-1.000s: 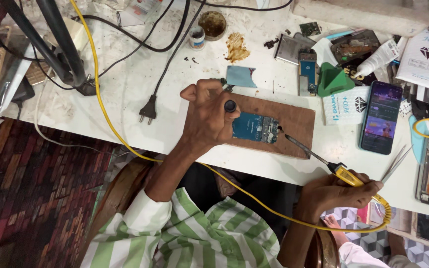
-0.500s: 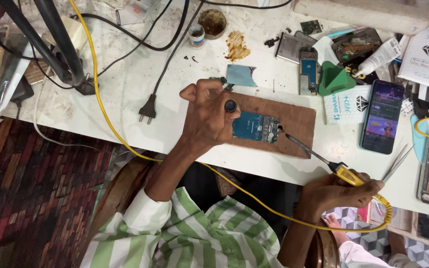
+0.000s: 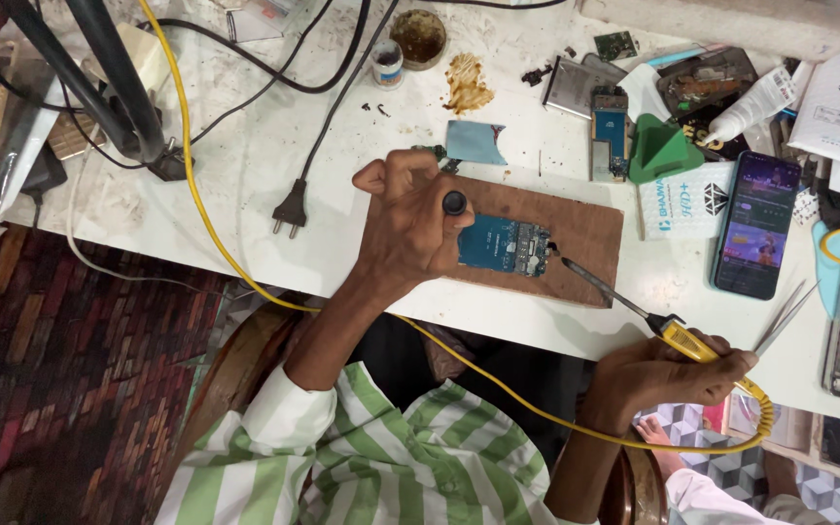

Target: The person uses a soldering iron to work on a small blue circuit board placed on a wooden block. They repeatedly apply the iron to various points on the board while holding it steady with their left hand.

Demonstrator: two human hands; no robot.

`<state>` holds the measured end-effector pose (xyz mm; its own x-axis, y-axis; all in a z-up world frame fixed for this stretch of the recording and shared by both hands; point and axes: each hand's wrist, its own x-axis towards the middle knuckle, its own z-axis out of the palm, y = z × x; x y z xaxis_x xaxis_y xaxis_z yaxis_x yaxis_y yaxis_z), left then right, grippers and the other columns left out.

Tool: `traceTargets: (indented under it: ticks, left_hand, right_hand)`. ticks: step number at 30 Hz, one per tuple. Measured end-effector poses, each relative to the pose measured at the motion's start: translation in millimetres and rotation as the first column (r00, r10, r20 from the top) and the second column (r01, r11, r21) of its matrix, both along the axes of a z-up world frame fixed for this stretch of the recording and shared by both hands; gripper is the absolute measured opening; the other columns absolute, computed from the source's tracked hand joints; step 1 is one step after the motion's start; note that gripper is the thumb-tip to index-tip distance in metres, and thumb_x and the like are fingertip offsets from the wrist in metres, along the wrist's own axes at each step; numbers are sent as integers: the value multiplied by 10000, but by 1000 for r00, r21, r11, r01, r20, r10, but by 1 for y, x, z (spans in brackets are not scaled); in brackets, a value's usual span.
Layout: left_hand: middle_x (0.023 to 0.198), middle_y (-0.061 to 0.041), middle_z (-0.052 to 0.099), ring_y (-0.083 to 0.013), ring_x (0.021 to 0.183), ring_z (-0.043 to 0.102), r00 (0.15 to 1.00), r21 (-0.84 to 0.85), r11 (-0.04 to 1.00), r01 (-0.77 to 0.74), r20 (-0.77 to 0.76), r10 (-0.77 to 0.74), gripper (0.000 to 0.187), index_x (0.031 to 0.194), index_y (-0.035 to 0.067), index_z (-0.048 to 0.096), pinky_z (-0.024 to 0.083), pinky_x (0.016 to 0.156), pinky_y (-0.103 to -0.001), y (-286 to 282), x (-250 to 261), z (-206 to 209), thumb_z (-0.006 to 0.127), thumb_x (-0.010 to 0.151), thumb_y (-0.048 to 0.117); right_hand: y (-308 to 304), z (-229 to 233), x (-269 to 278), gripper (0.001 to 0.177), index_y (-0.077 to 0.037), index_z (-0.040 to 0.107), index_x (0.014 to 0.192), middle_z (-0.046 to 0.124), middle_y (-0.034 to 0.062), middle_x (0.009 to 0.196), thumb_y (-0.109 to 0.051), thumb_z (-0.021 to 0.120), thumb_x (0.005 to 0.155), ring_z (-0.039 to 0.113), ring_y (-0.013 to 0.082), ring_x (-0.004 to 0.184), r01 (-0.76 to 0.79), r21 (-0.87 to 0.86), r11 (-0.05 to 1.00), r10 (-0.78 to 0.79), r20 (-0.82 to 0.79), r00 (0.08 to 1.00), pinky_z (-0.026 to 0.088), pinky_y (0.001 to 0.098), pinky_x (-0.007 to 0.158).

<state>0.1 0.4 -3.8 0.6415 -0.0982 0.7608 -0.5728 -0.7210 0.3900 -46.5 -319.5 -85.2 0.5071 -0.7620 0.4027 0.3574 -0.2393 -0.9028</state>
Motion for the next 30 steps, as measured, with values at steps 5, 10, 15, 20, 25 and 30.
traceTargets:
  ticks: [5, 10, 15, 20, 25, 30]
  left_hand:
    - [774, -20, 600, -295, 1079, 483, 999, -20, 999, 38, 7, -38, 316, 868, 91, 528, 308, 945, -450, 1, 3, 0, 489, 1146, 237]
    - [737, -32, 576, -258, 1042, 504, 999, -28, 999, -15, -49, 13, 311, 890, 50, 570, 264, 919, -469, 0, 2, 5, 533, 1089, 286]
    - [717, -23, 574, -249, 1022, 514, 996, -37, 999, 18, -88, -21, 268, 870, 54, 588, 248, 900, -470, 0, 4, 9, 595, 1040, 261]
    - [774, -58, 579, -250, 1017, 541, 998, -14, 1000, 21, -60, -22, 231, 851, 50, 586, 266, 896, -449, 1, 1, 12, 694, 965, 219]
    - [806, -33, 596, -241, 1000, 562, 999, 14, 1000, 25, -38, -24, 238, 828, 80, 593, 283, 897, -453, 0, -3, 13, 746, 918, 238]
    - [803, -15, 591, -223, 975, 587, 1000, 76, 997, 8, 8, -8, 268, 798, 111, 586, 286, 873, -436, 0, -3, 11, 771, 911, 269]
  right_hand:
    - [11, 13, -3, 489, -68, 488, 931, 428, 3, 834, -509, 439, 1136, 397, 130, 746, 29, 35, 999, -27, -53, 998, 321, 266, 630]
    - [11, 15, 1, 426, -69, 511, 946, 450, 22, 844, -460, 547, 1111, 456, 151, 753, -47, 185, 982, 34, 72, 997, 366, 280, 659]
    - [5, 10, 4, 381, -80, 483, 926, 425, 33, 815, -398, 613, 1091, 447, 174, 719, -133, 291, 947, 58, 253, 966, 410, 311, 677]
    - [10, 12, 5, 416, -68, 499, 923, 456, 28, 798, -434, 549, 1114, 471, 149, 717, -55, 273, 960, 14, 147, 989, 440, 294, 669]
    - [16, 13, 3, 444, -66, 470, 909, 442, 35, 792, -446, 486, 1138, 455, 146, 710, -75, 132, 988, 58, 132, 990, 413, 282, 656]
    - [14, 11, 4, 426, -67, 443, 920, 423, 30, 846, -411, 476, 1170, 440, 134, 763, -86, 89, 992, 73, 141, 987, 434, 286, 703]
